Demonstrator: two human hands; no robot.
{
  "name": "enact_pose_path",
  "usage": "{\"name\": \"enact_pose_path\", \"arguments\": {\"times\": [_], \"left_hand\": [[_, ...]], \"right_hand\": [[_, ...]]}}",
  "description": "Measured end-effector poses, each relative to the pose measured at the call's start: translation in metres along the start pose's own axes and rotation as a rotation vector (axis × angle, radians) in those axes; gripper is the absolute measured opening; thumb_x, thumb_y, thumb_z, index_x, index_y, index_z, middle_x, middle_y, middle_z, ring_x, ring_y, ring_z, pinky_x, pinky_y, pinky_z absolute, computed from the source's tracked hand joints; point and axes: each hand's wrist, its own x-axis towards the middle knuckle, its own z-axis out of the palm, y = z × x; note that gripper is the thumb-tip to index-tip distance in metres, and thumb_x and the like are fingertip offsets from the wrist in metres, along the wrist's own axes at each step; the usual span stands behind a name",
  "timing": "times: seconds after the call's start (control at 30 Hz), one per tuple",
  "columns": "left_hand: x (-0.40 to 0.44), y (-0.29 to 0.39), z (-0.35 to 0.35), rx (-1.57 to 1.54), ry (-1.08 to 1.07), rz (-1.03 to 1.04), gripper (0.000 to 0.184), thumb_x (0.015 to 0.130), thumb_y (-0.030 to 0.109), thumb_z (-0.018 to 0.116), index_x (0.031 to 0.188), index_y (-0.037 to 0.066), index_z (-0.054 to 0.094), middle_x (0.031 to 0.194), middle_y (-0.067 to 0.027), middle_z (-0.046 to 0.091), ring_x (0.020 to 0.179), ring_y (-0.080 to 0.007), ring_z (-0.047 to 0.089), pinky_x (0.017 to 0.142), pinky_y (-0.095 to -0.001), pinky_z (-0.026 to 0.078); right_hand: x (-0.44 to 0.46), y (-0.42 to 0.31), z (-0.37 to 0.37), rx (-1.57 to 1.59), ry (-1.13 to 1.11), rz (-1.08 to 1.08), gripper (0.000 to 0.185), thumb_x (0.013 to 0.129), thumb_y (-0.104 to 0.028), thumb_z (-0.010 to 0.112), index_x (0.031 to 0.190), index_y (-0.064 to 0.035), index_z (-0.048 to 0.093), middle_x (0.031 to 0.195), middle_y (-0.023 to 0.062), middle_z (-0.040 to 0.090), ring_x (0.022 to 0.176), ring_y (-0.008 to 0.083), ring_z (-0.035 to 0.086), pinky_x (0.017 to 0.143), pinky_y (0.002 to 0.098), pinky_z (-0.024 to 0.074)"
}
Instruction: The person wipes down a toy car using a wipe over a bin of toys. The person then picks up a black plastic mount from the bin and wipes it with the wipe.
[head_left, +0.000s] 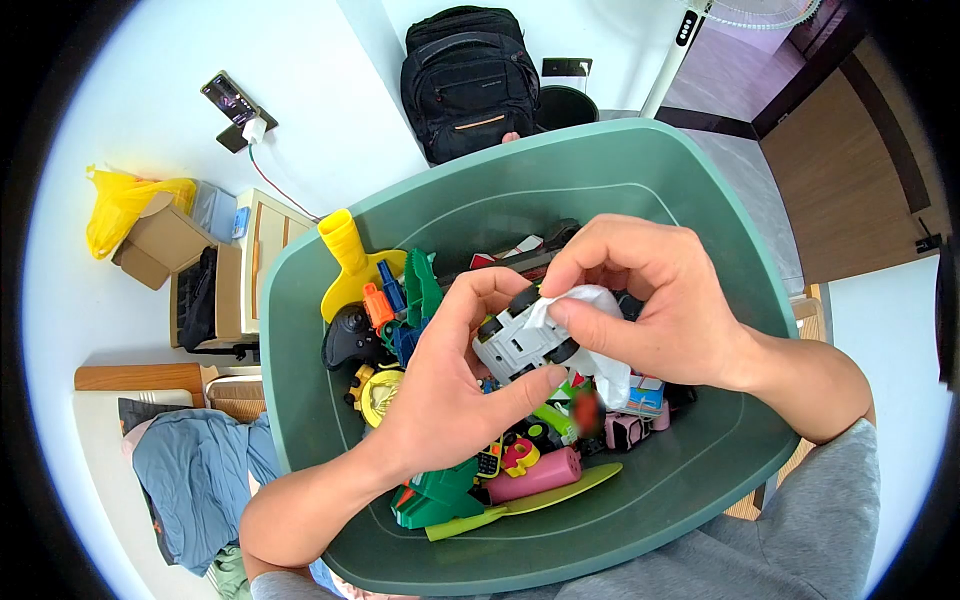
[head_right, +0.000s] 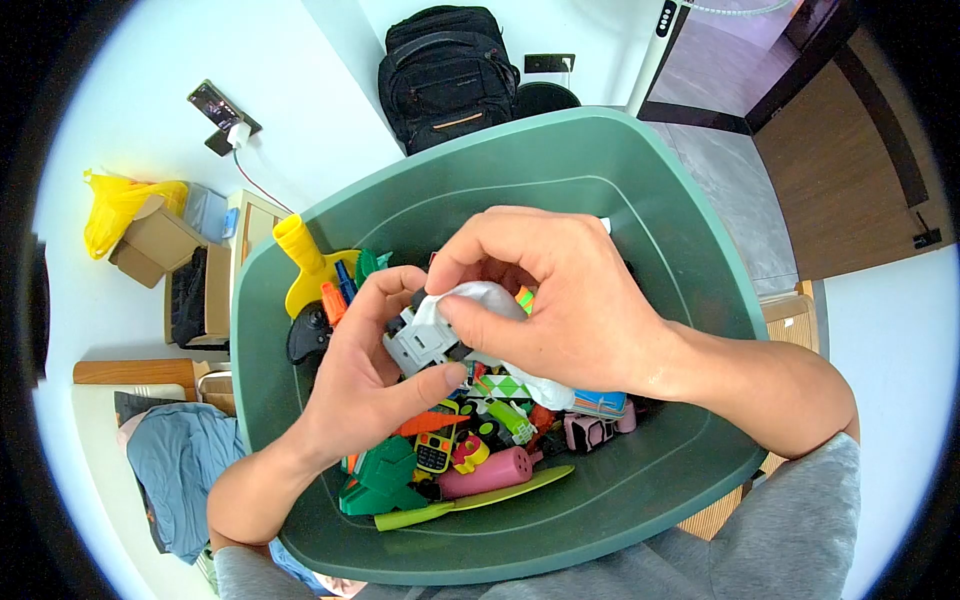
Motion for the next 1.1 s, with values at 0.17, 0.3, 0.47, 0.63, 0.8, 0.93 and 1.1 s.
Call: {"name": "enact_pose_path", "arguments": {"times": [0.17, 0.3, 0.47, 0.63, 0.8, 0.93, 1.1], "left_hand": [[0.0011, -0.0038, -0.0006, 0.008, -0.012, 0.041, 0.064, 0.08, 0.004, 0.078, 0.131, 0.003, 0.039, 0.122, -0.0079, 0.049, 0.114, -0.0141, 0.051, 0.097, -0.0305, 0.045], [0.001, -0.002, 0.0001, -0.058, 0.008, 0.024, 0.063, 0.081, 0.004, 0.078, 0.131, 0.003, 0.039, 0.122, -0.0078, 0.048, 0.113, -0.0144, 0.051, 0.096, -0.0306, 0.046], [0.0016, -0.0031, 0.0031, -0.078, 0.062, 0.05, 0.057, 0.081, 0.006, 0.076, 0.127, 0.004, 0.042, 0.112, -0.0058, 0.051, 0.105, -0.0123, 0.052, 0.086, -0.0278, 0.048], [0.0012, -0.0017, -0.0003, 0.011, 0.0, 0.047, 0.064, 0.08, 0.004, 0.078, 0.131, 0.002, 0.039, 0.122, -0.0077, 0.049, 0.113, -0.0141, 0.051, 0.095, -0.0293, 0.046], [0.0012, -0.0009, -0.0008, -0.009, 0.008, 0.029, 0.063, 0.08, 0.005, 0.078, 0.13, 0.002, 0.039, 0.121, -0.0077, 0.049, 0.112, -0.0137, 0.051, 0.094, -0.029, 0.046], [0.0014, -0.0025, 0.003, -0.024, 0.081, 0.042, 0.059, 0.079, 0.007, 0.077, 0.127, 0.005, 0.042, 0.11, -0.0054, 0.053, 0.102, -0.0115, 0.053, 0.081, -0.026, 0.048], [0.0007, -0.0023, 0.0018, 0.04, 0.039, 0.048, 0.058, 0.079, 0.009, 0.077, 0.126, 0.005, 0.043, 0.111, -0.0055, 0.053, 0.102, -0.0111, 0.053, 0.08, -0.0252, 0.048]], "right_hand": [[0.0002, -0.0002, -0.0007, -0.006, -0.008, -0.003, 0.011, 0.081, -0.003, 0.068, 0.092, 0.0006, 0.067, 0.084, 0.0047, 0.066, 0.074, 0.0073, 0.061, 0.064, 0.0227, 0.0501], [-0.0001, 0.0, -0.0006, -0.002, -0.013, 0.011, 0.012, 0.08, -0.002, 0.068, 0.091, 0.0004, 0.067, 0.083, 0.0047, 0.066, 0.074, 0.0074, 0.062, 0.064, 0.0227, 0.0498], [0.0004, 0.0, -0.0006, -0.015, -0.021, -0.012, 0.012, 0.08, -0.002, 0.068, 0.091, 0.0003, 0.067, 0.083, 0.0045, 0.066, 0.073, 0.0073, 0.061, 0.063, 0.0227, 0.0493], [0.0004, 0.0002, -0.0007, -0.011, -0.016, -0.014, 0.012, 0.08, -0.002, 0.068, 0.091, 0.0, 0.067, 0.082, 0.0042, 0.066, 0.073, 0.0071, 0.061, 0.063, 0.0226, 0.0491], [0.0005, 0.0009, -0.0009, -0.011, -0.02, -0.011, 0.012, 0.08, -0.002, 0.068, 0.091, -0.0002, 0.067, 0.082, 0.0041, 0.066, 0.072, 0.007, 0.06, 0.062, 0.0223, 0.0488], [0.0004, -0.0003, -0.0008, -0.015, -0.027, -0.012, 0.011, 0.08, -0.002, 0.068, 0.091, -0.0001, 0.067, 0.082, 0.0042, 0.066, 0.072, 0.0069, 0.06, 0.062, 0.0224, 0.0489], [0.0006, 0.0006, -0.0009, -0.029, -0.017, -0.019, 0.011, 0.08, -0.002, 0.067, 0.091, 0.0002, 0.067, 0.082, 0.0046, 0.066, 0.072, 0.0073, 0.061, 0.063, 0.0229, 0.0501]]}}
